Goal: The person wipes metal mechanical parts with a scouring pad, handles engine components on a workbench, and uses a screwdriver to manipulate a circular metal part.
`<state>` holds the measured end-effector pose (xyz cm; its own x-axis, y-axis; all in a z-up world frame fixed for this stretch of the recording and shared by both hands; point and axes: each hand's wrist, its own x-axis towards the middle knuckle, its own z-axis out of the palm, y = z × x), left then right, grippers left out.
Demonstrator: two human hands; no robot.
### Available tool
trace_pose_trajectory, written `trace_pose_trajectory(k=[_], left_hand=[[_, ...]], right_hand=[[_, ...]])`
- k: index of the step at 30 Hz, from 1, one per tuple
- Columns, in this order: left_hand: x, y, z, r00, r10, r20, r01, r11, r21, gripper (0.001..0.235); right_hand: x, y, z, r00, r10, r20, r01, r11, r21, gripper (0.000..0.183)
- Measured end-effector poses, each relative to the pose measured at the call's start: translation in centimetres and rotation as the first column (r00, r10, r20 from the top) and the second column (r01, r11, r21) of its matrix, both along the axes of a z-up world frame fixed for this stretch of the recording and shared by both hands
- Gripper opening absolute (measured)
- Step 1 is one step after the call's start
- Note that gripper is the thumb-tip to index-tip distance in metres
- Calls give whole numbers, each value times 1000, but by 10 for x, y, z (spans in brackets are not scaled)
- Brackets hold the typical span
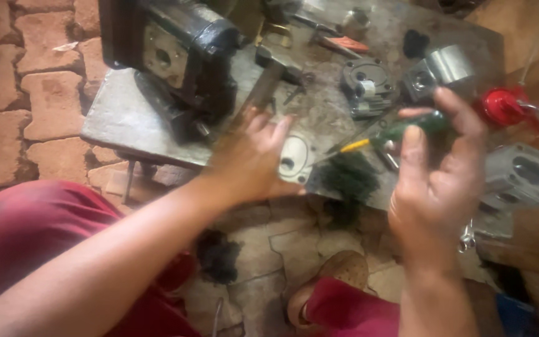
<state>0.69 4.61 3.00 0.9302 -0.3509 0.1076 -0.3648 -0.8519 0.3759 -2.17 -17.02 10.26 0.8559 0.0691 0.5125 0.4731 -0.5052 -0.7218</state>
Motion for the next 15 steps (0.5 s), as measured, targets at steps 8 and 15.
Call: trace_pose_trajectory(k=[8,15], left_hand=[[-15,-5,-20,983,-182,19,181,958,-221,115],[-18,-7,-22,979,-164,-117,136,967,-218,120]], right_hand=[[-29,-9,4,995,-32,-90,38,997,66,33],[-42,-8,-5,988,-64,-138,69,997,34,37]])
